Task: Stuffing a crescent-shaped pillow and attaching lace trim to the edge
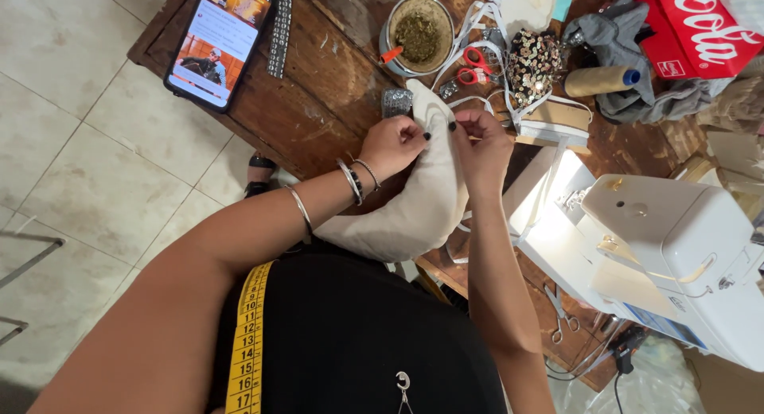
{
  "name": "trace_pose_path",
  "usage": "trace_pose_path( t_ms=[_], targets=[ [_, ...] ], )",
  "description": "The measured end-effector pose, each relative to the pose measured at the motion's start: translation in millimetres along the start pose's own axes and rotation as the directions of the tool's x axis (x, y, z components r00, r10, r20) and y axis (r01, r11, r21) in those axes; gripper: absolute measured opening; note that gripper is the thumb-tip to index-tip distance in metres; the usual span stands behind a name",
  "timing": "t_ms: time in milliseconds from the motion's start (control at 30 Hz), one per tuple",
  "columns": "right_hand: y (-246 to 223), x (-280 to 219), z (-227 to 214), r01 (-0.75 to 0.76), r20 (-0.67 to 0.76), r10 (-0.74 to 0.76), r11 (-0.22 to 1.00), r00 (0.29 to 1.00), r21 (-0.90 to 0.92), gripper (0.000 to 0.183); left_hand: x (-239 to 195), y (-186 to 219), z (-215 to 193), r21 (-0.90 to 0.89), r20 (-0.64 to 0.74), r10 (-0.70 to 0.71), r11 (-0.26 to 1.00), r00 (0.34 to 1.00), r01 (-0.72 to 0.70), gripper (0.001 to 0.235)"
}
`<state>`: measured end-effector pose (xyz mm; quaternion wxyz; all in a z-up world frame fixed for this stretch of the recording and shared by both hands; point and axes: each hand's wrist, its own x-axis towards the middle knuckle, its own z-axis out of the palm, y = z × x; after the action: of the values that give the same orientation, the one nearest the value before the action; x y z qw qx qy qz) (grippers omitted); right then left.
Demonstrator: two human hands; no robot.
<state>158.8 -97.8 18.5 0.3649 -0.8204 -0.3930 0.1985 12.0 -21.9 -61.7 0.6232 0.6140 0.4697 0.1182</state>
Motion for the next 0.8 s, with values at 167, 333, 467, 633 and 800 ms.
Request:
trace_pose_path(
  t_ms=[167,333,467,633,800],
  targets=[
    [-15.6,-12.0,-3.8,0.003,0.018,-0.002,0.998,1.000,-0.060,0.010,-0.4,3.6,4.5,-0.010,0.000,0.023,1.000,1.000,-0.023,0.021],
    [-29.3,-19.8,-18.5,0.062,-0.018,-0.065,0.990,0.998,-0.126,0.015,1.3,-8.5,-4.7,0.075,-0.035,0.059,0.996,0.998,-0.057,0.022],
    [-10.4,-18.8,-26.3,0.103,-0.052,-0.111,0.986,0.992,-0.133,0.018,-5.6,2.7,-10.0,0.132,-0.055,0.167,0.978,0.984,-0.158,0.022],
    [-16.9,-19.1,-31.7,0.115,-0.041,-0.118,0.990,0.992,-0.078,0.017,-4.5,21.8,-23.5,0.164,0.006,0.182,0.970,0.983,-0.180,0.022],
    [-11.0,-11.3,-29.4,0.131,-0.040,-0.132,0.991,0.990,-0.038,0.019,-3.2,16.9,-28.2,0.244,0.061,0.164,0.954,0.984,-0.174,0.022]
  ],
)
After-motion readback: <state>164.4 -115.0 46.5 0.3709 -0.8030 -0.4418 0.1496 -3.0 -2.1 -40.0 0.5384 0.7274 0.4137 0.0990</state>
